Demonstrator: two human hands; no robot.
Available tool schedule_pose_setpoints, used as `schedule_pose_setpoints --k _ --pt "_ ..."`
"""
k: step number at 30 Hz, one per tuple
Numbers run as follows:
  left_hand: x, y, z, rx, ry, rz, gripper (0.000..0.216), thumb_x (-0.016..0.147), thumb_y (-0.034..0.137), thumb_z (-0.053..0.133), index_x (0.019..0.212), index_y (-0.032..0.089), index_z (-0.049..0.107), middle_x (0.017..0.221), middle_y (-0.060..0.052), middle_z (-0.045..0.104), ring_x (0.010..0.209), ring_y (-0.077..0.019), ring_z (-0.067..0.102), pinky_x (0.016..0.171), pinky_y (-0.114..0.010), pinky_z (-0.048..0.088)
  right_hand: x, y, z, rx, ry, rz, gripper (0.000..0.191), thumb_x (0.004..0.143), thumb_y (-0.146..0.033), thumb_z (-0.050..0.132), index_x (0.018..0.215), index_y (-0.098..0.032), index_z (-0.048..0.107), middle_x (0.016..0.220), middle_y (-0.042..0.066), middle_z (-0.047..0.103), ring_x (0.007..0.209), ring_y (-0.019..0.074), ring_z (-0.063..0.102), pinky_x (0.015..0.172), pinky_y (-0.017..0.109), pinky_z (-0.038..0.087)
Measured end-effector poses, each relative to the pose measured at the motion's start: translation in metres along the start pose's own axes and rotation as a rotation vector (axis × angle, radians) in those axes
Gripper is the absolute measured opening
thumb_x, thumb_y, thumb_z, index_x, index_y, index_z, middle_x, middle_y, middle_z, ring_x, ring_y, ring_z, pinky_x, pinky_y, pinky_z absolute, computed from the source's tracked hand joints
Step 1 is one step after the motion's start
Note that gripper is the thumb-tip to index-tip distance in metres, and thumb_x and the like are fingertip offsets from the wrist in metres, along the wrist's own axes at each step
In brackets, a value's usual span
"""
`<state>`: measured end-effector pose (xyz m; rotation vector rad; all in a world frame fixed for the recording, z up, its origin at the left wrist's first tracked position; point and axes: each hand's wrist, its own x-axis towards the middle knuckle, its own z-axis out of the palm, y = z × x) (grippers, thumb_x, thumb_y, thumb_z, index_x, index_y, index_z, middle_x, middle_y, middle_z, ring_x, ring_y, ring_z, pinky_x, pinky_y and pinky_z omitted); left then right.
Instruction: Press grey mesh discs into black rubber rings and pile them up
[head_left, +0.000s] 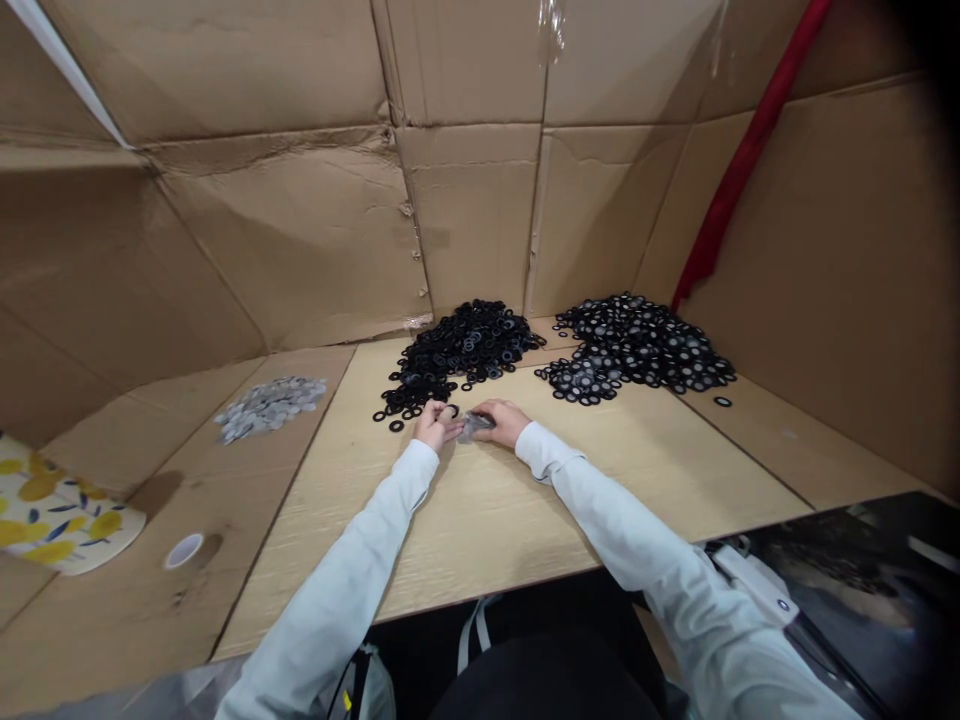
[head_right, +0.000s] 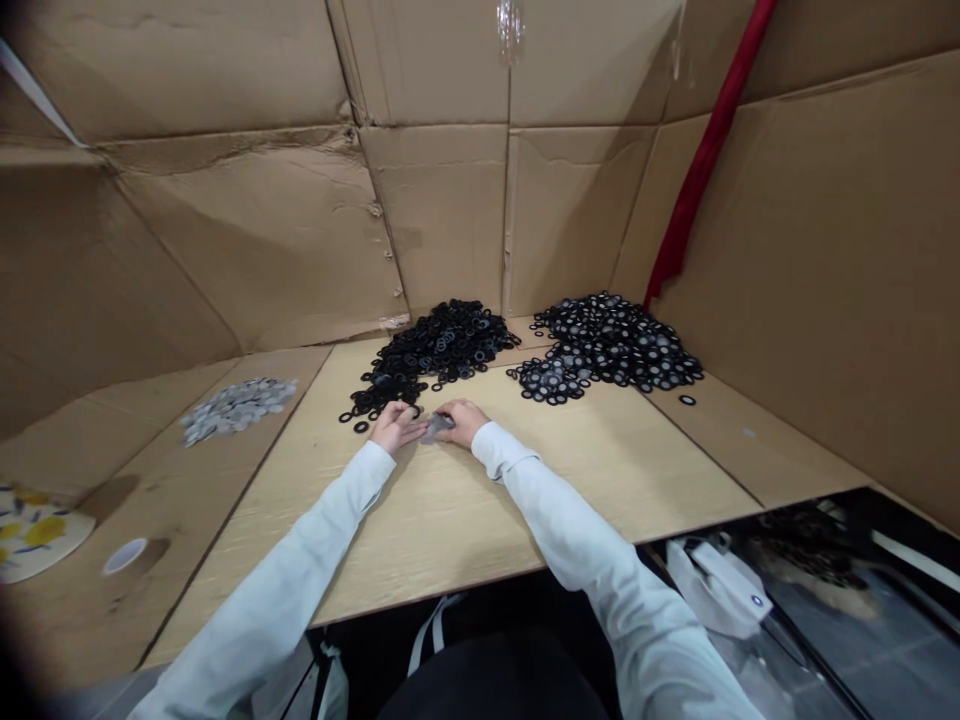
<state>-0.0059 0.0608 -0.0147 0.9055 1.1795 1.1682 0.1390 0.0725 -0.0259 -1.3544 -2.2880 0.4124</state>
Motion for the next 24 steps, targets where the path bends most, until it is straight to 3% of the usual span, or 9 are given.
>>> schedule_pose_setpoints --k 4,7,9,14,17,21,24 --pt "0.003 -0.002 -0.003 0.019 0.008 0.077 0.020 0.060 0.018 0.061 0.067 0.017 0.041 0.066 0.002 0.056 0.055 -0.0095 0.059 0.065 -0.027 0.047 -0.003 0.001 -0.016 0.086 -0.001 0.091 0.041 0.063 -0.032 0.061 0.099 -0.014 0.058 0.096 0.006 0.062 0.082 0.0152 0.057 0.075 0.024 0.041" --pt "0.005 -0.002 -0.008 0.181 0.019 0.151 0.018 0.052 0.019 0.067 0.060 0.014 0.051 0.055 0.001 0.055 0.051 -0.0108 0.056 0.059 -0.025 0.046 -0.005 0.007 -0.027 0.041 0.031 0.188 0.037 0.065 -0.029 0.059 0.099 -0.015 0.058 0.095 0.006 0.062 0.082 0.0148 0.057 0.075 0.023 0.041" --pt "0.004 -0.001 -0.011 0.310 0.023 0.179 0.017 0.047 0.019 0.069 0.057 0.012 0.056 0.049 0.000 0.055 0.047 -0.0116 0.053 0.053 -0.025 0.044 -0.005 0.011 -0.028 -0.032 -0.017 0.223 0.042 0.062 -0.031 0.062 0.100 -0.014 0.058 0.096 0.007 0.061 0.084 0.0166 0.056 0.075 0.024 0.041" --pt "-0.002 0.004 -0.011 0.390 0.055 0.223 0.011 0.045 0.014 0.069 0.051 0.013 0.059 0.044 0.000 0.054 0.046 -0.0124 0.051 0.050 -0.025 0.043 -0.005 0.013 -0.019 -0.161 -0.129 0.132 0.043 0.057 -0.032 0.065 0.096 -0.014 0.061 0.092 0.007 0.062 0.085 0.0181 0.054 0.074 0.022 0.040" --pt "-0.005 0.007 -0.010 0.317 0.069 0.150 0.013 0.046 0.011 0.069 0.049 0.013 0.057 0.046 0.000 0.054 0.048 -0.0122 0.052 0.052 -0.026 0.045 -0.004 0.010 -0.014 -0.148 -0.095 0.123 0.034 0.061 -0.026 0.061 0.094 -0.014 0.063 0.087 0.007 0.063 0.075 0.0157 0.055 0.068 0.022 0.040" --pt "-0.007 0.009 -0.009 0.134 0.036 -0.083 0.020 0.046 0.010 0.070 0.055 0.012 0.052 0.056 -0.002 0.058 0.054 -0.0144 0.057 0.056 -0.031 0.049 -0.002 0.010 -0.011 -0.086 -0.046 0.147 0.029 0.061 -0.022 0.060 0.089 -0.014 0.064 0.078 0.005 0.065 0.064 0.0118 0.054 0.063 0.020 0.040" --pt "-0.007 0.005 -0.007 0.058 -0.002 -0.123 0.023 0.047 0.011 0.071 0.058 0.012 0.051 0.057 -0.003 0.058 0.056 -0.0145 0.058 0.058 -0.031 0.049 -0.002 0.012 -0.013 -0.039 -0.035 0.165 0.028 0.061 -0.020 0.061 0.088 -0.015 0.064 0.073 0.003 0.065 0.060 0.0101 0.053 0.061 0.019 0.040"
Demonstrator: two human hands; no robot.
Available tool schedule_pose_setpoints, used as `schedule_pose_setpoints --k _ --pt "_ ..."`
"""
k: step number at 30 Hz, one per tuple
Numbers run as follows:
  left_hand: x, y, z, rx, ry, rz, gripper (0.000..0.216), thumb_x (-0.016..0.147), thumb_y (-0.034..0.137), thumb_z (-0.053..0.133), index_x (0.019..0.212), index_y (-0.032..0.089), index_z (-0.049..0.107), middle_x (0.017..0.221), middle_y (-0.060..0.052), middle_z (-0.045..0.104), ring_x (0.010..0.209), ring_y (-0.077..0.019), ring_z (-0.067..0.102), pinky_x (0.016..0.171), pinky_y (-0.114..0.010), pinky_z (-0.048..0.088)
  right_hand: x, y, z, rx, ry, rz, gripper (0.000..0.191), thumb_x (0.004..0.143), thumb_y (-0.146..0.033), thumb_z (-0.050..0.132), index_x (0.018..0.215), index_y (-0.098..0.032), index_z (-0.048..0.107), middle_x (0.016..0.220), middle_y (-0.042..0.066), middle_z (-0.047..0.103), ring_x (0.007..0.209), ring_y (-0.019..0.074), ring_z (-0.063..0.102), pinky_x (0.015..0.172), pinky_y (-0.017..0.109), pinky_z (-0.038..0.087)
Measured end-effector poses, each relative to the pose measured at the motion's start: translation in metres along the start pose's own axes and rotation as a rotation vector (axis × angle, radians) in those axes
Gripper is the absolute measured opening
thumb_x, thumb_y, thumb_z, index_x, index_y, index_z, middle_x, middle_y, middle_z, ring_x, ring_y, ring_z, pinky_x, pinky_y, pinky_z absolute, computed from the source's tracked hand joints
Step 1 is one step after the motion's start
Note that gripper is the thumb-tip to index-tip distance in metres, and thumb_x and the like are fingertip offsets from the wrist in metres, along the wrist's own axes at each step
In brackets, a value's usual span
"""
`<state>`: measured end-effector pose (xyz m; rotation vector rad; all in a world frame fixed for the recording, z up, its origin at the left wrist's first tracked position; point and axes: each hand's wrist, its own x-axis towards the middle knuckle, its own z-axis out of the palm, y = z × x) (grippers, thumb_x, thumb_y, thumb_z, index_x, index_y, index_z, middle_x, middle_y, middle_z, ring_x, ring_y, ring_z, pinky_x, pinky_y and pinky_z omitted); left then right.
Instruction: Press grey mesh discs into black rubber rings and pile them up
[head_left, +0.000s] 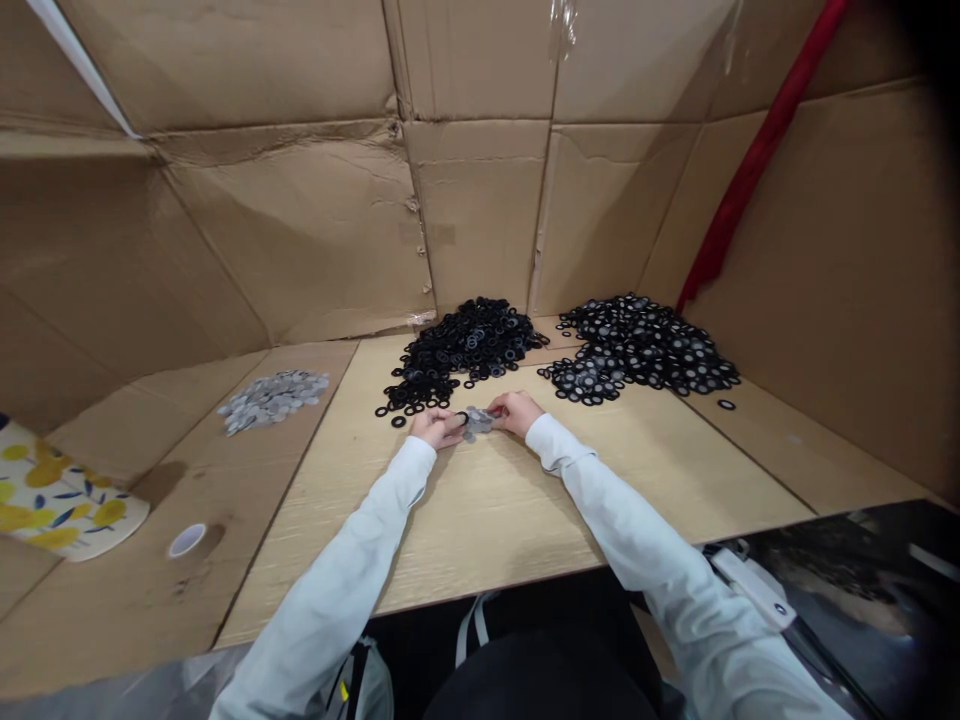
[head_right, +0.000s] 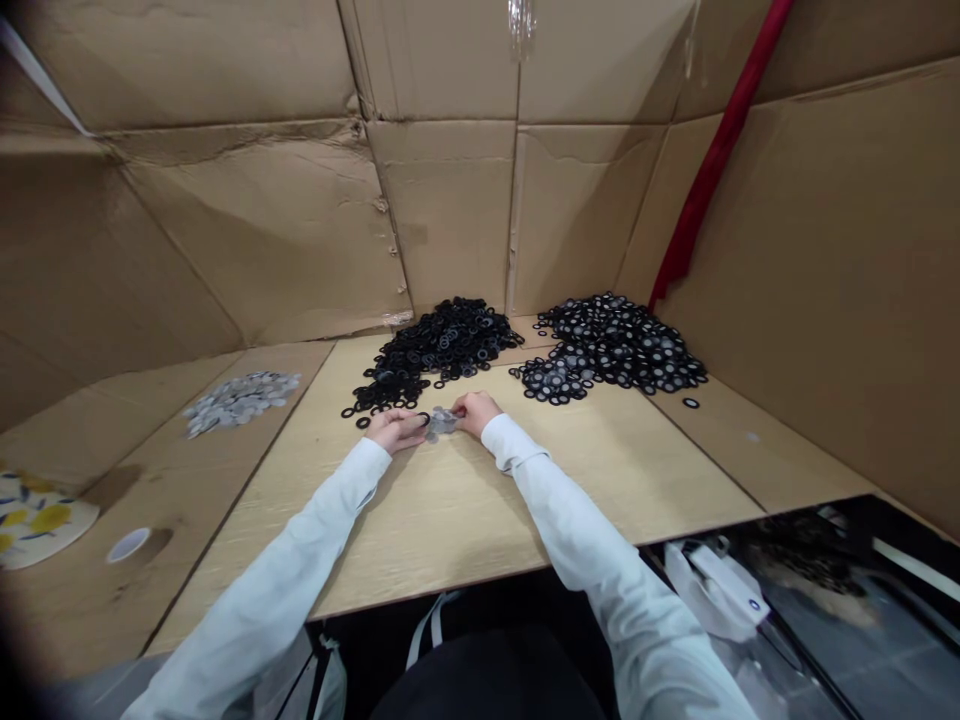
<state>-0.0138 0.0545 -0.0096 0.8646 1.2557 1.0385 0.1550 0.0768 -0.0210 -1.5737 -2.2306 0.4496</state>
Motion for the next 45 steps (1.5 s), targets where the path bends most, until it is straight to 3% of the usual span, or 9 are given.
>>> schedule_pose_setpoints --k 5,11,15,19,24,28,34,39,45 --pt "0.002 -0.009 0.007 -0.076 -0.050 0.024 0.020 0.052 0.009 0.068 0.058 0.012 0.049 0.057 -0.002 0.058 0.057 -0.0124 0.059 0.062 -0.027 0.050 -0.004 -0.006 -0.004 0.027 -0.005 -0.046 0.028 0.061 -0.025 0.061 0.088 -0.017 0.064 0.077 0.003 0.064 0.063 0.0110 0.053 0.063 0.021 0.039" --pt "0.004 -0.002 0.003 -0.131 0.009 0.132 0.020 0.050 0.011 0.069 0.060 0.012 0.051 0.058 -0.001 0.059 0.055 -0.0102 0.058 0.066 -0.027 0.049 -0.010 -0.017 0.009 -0.112 0.101 -0.160 0.054 0.054 -0.043 0.065 0.103 -0.023 0.056 0.111 0.009 0.049 0.101 0.0246 0.038 0.083 0.037 0.031" --pt "0.005 0.002 -0.002 -0.113 0.040 0.151 0.020 0.049 0.011 0.069 0.059 0.012 0.052 0.055 0.000 0.058 0.051 -0.0093 0.057 0.064 -0.027 0.049 -0.007 -0.013 0.018 -0.132 0.106 -0.144 0.031 0.067 -0.037 0.056 0.095 -0.025 0.061 0.109 0.005 0.052 0.101 0.0222 0.038 0.084 0.037 0.030" --pt "0.005 0.002 -0.002 -0.144 0.045 0.139 0.019 0.047 0.007 0.069 0.056 0.011 0.052 0.057 -0.001 0.060 0.059 -0.0111 0.059 0.070 -0.027 0.048 -0.004 -0.013 0.015 -0.074 0.105 -0.183 0.021 0.067 -0.028 0.058 0.086 -0.021 0.065 0.091 0.005 0.061 0.087 0.0167 0.049 0.080 0.030 0.035" --pt "0.004 0.000 0.001 -0.135 0.052 0.101 0.019 0.047 0.005 0.069 0.053 0.011 0.051 0.056 -0.003 0.059 0.065 -0.0145 0.060 0.073 -0.029 0.049 -0.006 -0.018 0.007 0.305 0.127 -0.064 0.016 0.061 -0.022 0.062 0.076 -0.017 0.066 0.074 0.003 0.065 0.066 0.0118 0.056 0.065 0.023 0.043" --pt "0.003 -0.001 0.002 -0.172 0.034 0.084 0.020 0.047 0.003 0.068 0.052 0.011 0.051 0.056 -0.002 0.060 0.065 -0.0141 0.060 0.072 -0.029 0.050 -0.006 -0.019 0.003 0.683 0.137 0.014 0.022 0.055 -0.021 0.063 0.074 -0.011 0.066 0.072 0.006 0.066 0.063 0.0136 0.058 0.063 0.026 0.046" --pt "0.000 -0.001 0.005 -0.239 0.006 0.114 0.018 0.049 0.002 0.067 0.054 0.011 0.052 0.058 -0.002 0.060 0.062 -0.0117 0.060 0.074 -0.028 0.048 -0.006 -0.024 0.004 0.900 0.165 0.088 0.032 0.049 -0.017 0.065 0.079 -0.008 0.062 0.072 0.008 0.064 0.062 0.0138 0.059 0.065 0.029 0.048" --pt "0.001 -0.007 0.007 -0.136 -0.037 0.224 0.016 0.049 0.013 0.069 0.059 0.012 0.056 0.058 -0.001 0.060 0.060 -0.0117 0.059 0.071 -0.028 0.047 -0.011 -0.032 0.005 0.751 0.218 0.002 0.036 0.055 -0.017 0.061 0.090 -0.011 0.056 0.072 0.003 0.060 0.060 0.0102 0.057 0.063 0.026 0.048" --pt "0.004 -0.012 0.003 0.304 0.004 0.490 0.017 0.053 0.029 0.066 0.062 0.015 0.062 0.063 -0.003 0.063 0.064 -0.0161 0.057 0.065 -0.027 0.044 -0.015 -0.034 0.012 0.371 0.289 -0.218 0.036 0.061 -0.004 0.046 0.095 -0.015 0.053 0.081 0.003 0.056 0.069 0.0098 0.053 0.069 0.024 0.046"
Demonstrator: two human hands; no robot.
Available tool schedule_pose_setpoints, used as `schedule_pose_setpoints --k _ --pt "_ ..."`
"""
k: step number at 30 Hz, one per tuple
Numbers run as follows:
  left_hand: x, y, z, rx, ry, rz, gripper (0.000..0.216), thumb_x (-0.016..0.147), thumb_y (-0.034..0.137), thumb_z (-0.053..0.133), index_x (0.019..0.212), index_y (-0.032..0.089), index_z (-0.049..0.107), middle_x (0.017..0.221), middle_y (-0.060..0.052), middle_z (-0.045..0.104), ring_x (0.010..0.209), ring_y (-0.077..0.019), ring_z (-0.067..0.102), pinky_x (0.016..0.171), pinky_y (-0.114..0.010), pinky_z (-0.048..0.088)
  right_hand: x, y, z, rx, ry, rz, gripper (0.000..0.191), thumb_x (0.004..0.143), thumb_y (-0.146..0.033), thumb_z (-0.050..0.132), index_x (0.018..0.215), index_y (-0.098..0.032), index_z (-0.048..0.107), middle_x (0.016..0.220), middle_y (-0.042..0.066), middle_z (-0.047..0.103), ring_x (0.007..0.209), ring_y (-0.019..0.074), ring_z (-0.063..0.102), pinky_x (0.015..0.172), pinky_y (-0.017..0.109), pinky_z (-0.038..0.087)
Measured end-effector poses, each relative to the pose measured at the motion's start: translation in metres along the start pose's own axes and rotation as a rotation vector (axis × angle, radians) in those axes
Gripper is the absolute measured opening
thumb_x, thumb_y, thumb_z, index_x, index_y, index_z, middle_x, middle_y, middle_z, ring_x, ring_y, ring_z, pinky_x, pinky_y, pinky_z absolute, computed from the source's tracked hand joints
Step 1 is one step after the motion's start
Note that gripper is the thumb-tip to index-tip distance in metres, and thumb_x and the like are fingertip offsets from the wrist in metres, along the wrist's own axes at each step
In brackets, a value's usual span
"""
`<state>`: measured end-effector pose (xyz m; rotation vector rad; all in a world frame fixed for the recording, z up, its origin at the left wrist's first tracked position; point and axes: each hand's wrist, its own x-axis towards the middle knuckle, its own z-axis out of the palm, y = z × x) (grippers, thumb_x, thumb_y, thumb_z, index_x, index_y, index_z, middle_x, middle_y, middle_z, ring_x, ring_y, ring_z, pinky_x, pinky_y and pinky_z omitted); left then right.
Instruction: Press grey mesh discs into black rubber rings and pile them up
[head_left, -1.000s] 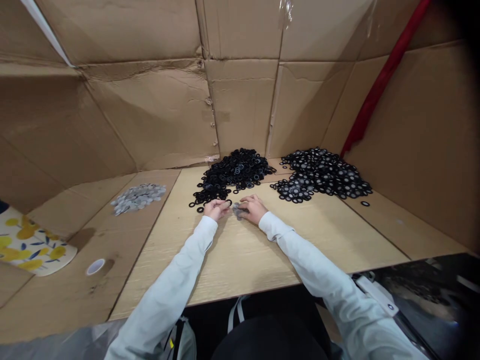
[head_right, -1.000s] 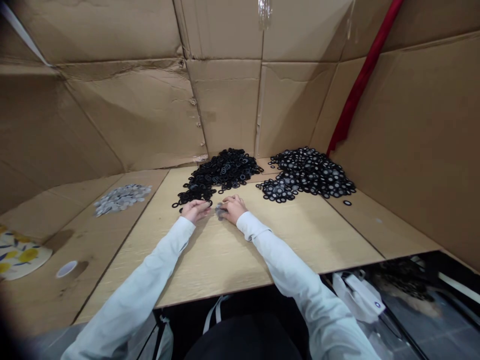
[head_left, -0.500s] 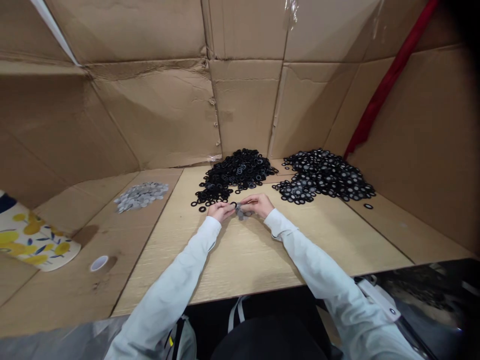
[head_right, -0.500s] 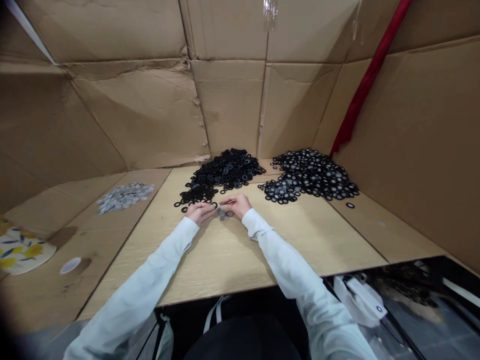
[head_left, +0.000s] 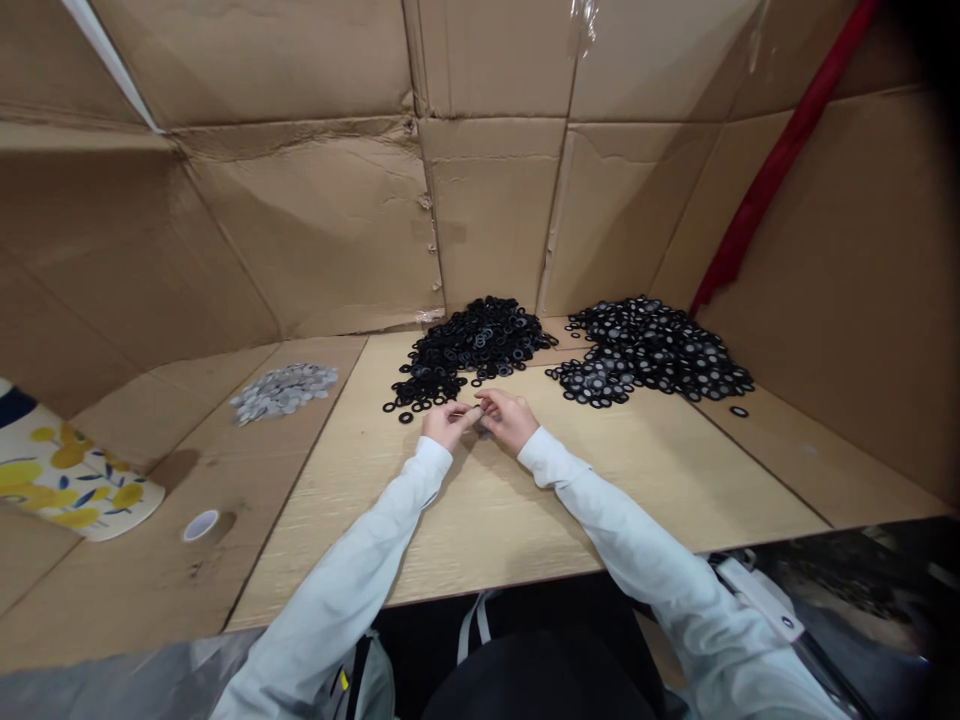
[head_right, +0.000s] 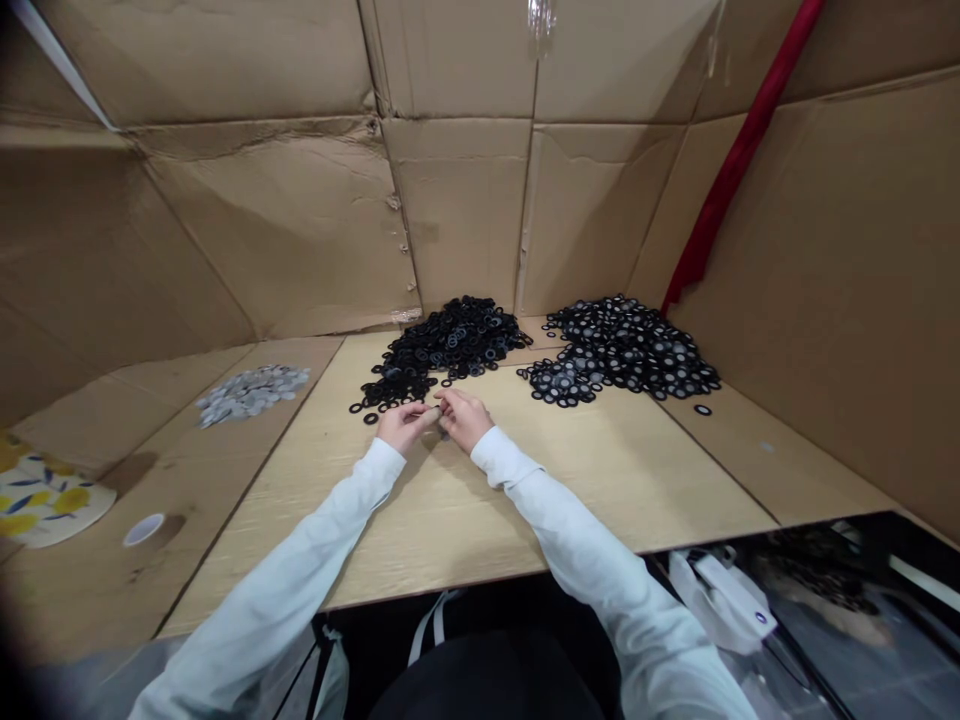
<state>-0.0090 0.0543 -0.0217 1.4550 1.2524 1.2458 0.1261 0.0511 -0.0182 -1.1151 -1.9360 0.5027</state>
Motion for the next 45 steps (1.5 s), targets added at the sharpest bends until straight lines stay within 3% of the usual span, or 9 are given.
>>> schedule_pose_setpoints --k 3,6,10,13,19,28,36,42,45 --pt "0.000 0.000 -0.003 0.166 -0.043 0.088 0.017 0.060 0.031 0.059 0.064 0.015 0.064 0.064 -0.003 0.063 0.064 -0.0162 0.057 0.064 -0.026 0.043 -0.002 0.000 0.003 -0.060 0.004 -0.083 0.035 0.063 -0.004 0.046 0.095 -0.017 0.052 0.085 0.004 0.053 0.070 0.0106 0.052 0.070 0.026 0.046" --pt "0.002 0.000 -0.004 0.231 -0.012 0.121 0.017 0.062 0.030 0.054 0.061 0.015 0.062 0.060 -0.003 0.062 0.061 -0.0152 0.055 0.062 -0.026 0.042 -0.002 -0.001 0.003 0.019 0.027 -0.082 0.031 0.064 -0.008 0.050 0.094 -0.017 0.052 0.090 0.005 0.049 0.063 0.0089 0.052 0.065 0.026 0.047" --pt "0.007 -0.001 -0.005 -0.009 0.037 -0.026 0.019 0.057 0.033 0.058 0.057 0.013 0.058 0.056 -0.002 0.059 0.056 -0.0138 0.054 0.059 -0.027 0.043 0.000 -0.003 -0.002 0.180 0.005 -0.019 0.040 0.059 -0.016 0.060 0.098 -0.017 0.051 0.091 0.005 0.049 0.059 0.0079 0.053 0.057 0.024 0.048" --pt "0.008 0.004 -0.006 -0.210 0.003 -0.151 0.026 0.050 0.036 0.064 0.059 0.012 0.057 0.055 -0.001 0.058 0.052 -0.0128 0.054 0.057 -0.027 0.044 0.003 -0.002 -0.004 0.253 0.018 0.092 0.043 0.055 -0.019 0.064 0.097 -0.016 0.053 0.085 0.004 0.053 0.057 0.0079 0.053 0.055 0.025 0.047" --pt "0.002 0.010 -0.004 -0.249 -0.031 -0.149 0.031 0.042 0.037 0.069 0.058 0.012 0.058 0.051 0.001 0.056 0.051 -0.0114 0.053 0.053 -0.025 0.043 0.005 -0.003 0.000 0.555 0.030 0.373 0.030 0.055 -0.032 0.063 0.076 -0.011 0.061 0.063 0.003 0.059 0.049 0.0083 0.051 0.047 0.024 0.044" --pt "0.001 0.012 -0.004 -0.408 -0.204 -0.324 0.028 0.044 0.030 0.072 0.060 0.010 0.061 0.056 -0.004 0.060 0.054 -0.0116 0.055 0.059 -0.026 0.043 0.006 0.004 -0.003 0.617 0.026 0.417 0.019 0.051 -0.028 0.065 0.060 -0.013 0.058 0.053 -0.001 0.054 0.043 0.0066 0.046 0.038 0.020 0.039" --pt "-0.006 0.021 -0.002 -0.154 -0.205 -0.043 0.022 0.047 0.030 0.070 0.053 0.011 0.062 0.049 -0.001 0.056 0.048 -0.0086 0.048 0.054 -0.023 0.041 0.008 -0.006 -0.011 0.649 0.012 0.435 0.014 0.051 -0.024 0.065 0.051 -0.014 0.054 0.061 0.000 0.054 0.050 0.0062 0.046 0.045 0.020 0.041" --pt "-0.007 0.025 -0.003 -0.027 -0.236 0.035 0.020 0.052 0.031 0.066 0.052 0.011 0.063 0.047 0.000 0.056 0.047 -0.0087 0.046 0.050 -0.022 0.037 0.005 -0.006 -0.008 0.941 -0.132 0.496 0.023 0.046 -0.033 0.069 0.052 -0.013 0.058 0.051 0.000 0.056 0.049 0.0079 0.049 0.050 0.021 0.039" --pt "-0.007 0.022 -0.002 -0.003 -0.191 0.041 0.019 0.052 0.030 0.065 0.054 0.011 0.063 0.050 -0.001 0.058 0.049 -0.0098 0.048 0.052 -0.023 0.037 0.003 -0.006 -0.001 1.041 -0.109 0.538 0.027 0.045 -0.036 0.069 0.053 -0.012 0.059 0.051 0.002 0.058 0.049 0.0096 0.051 0.052 0.023 0.038"
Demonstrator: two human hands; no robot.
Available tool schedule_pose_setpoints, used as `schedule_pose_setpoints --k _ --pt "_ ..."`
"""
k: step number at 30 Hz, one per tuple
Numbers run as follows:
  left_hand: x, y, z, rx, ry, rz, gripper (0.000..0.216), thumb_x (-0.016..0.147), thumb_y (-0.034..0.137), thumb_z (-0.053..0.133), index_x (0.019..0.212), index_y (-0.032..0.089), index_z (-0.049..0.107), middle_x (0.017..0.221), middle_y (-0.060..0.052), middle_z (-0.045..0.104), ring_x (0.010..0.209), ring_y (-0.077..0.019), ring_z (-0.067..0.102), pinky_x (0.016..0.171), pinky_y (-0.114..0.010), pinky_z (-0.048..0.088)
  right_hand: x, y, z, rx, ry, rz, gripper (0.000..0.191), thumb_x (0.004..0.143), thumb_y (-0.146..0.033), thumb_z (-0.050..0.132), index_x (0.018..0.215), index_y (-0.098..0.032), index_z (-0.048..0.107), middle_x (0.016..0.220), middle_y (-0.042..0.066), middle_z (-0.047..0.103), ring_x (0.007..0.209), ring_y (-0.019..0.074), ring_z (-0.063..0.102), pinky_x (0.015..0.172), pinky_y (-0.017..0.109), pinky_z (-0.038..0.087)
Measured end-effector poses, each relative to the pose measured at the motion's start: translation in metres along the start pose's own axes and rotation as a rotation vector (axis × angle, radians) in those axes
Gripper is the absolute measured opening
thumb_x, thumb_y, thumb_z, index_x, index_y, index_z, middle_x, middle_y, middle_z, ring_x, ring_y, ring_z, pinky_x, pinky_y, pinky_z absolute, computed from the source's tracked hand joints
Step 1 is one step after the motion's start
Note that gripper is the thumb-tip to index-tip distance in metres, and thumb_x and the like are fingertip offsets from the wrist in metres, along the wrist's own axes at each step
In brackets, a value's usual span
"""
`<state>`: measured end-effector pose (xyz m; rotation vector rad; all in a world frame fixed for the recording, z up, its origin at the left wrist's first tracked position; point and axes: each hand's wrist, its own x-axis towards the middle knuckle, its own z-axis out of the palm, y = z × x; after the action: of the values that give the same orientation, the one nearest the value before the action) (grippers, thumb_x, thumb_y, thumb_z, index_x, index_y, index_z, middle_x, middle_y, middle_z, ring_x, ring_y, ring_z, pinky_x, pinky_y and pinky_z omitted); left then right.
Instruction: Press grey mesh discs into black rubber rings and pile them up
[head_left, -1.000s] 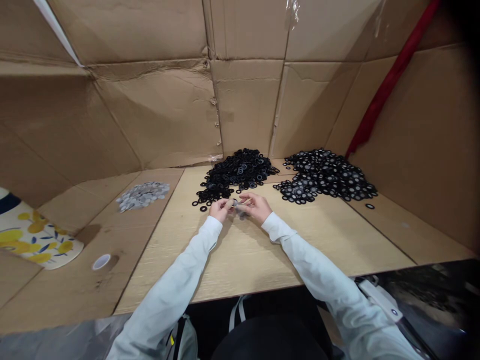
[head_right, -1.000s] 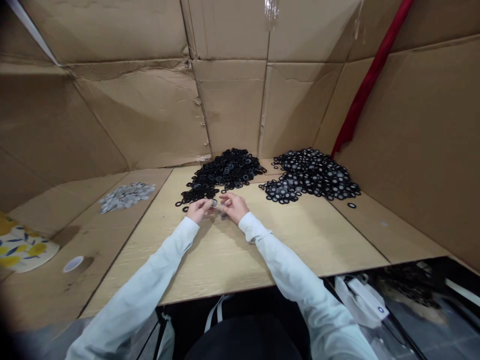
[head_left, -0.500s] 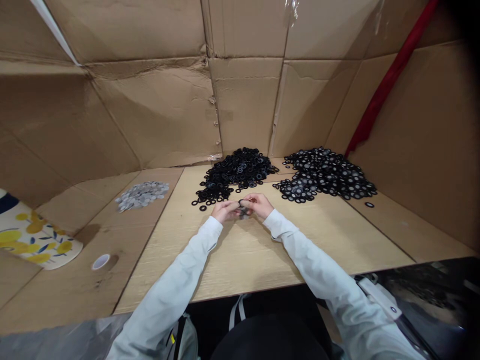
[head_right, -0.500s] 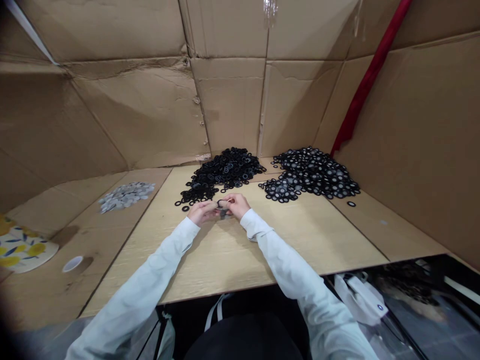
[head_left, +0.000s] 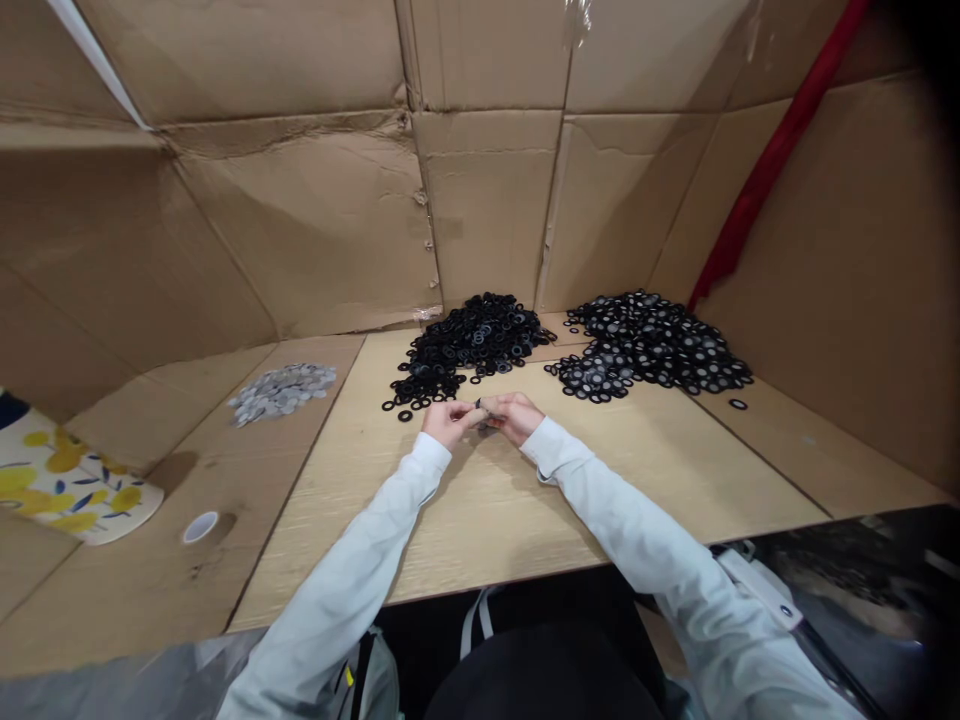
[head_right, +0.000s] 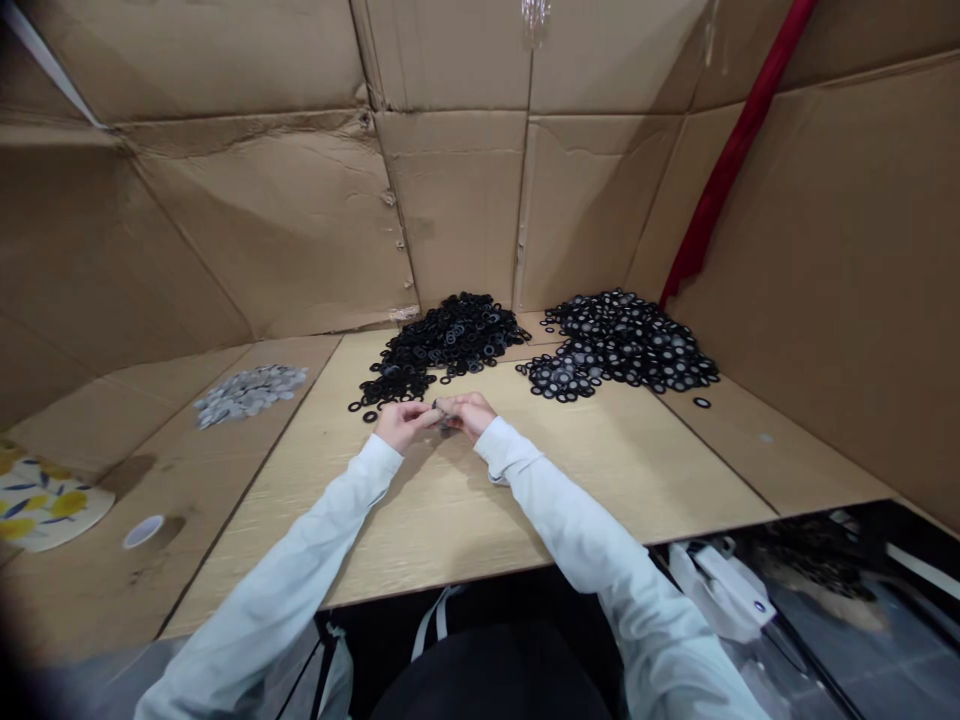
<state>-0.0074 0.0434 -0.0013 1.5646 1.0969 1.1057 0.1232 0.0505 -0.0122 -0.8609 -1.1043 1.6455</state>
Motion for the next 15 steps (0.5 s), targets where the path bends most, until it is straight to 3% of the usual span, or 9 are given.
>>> schedule_pose_setpoints --k 8,15 --pt "-0.001 0.005 0.001 -0.092 0.162 -0.088 0.020 0.039 0.023 0.072 0.053 0.013 0.062 0.054 -0.003 0.061 0.052 -0.0127 0.052 0.060 -0.028 0.043 0.000 -0.002 0.002 0.037 0.111 -0.001 0.024 0.043 -0.031 0.071 0.052 -0.012 0.059 0.049 -0.001 0.056 0.048 0.0065 0.047 0.047 0.020 0.033" --pt "-0.002 0.016 -0.005 -0.185 0.059 -0.103 0.031 0.033 0.019 0.075 0.061 0.012 0.062 0.062 -0.004 0.062 0.058 -0.0141 0.056 0.068 -0.031 0.043 -0.001 -0.003 0.000 0.126 0.143 0.068 0.020 0.046 -0.026 0.070 0.053 -0.013 0.057 0.050 -0.001 0.054 0.050 0.0071 0.047 0.048 0.021 0.035"
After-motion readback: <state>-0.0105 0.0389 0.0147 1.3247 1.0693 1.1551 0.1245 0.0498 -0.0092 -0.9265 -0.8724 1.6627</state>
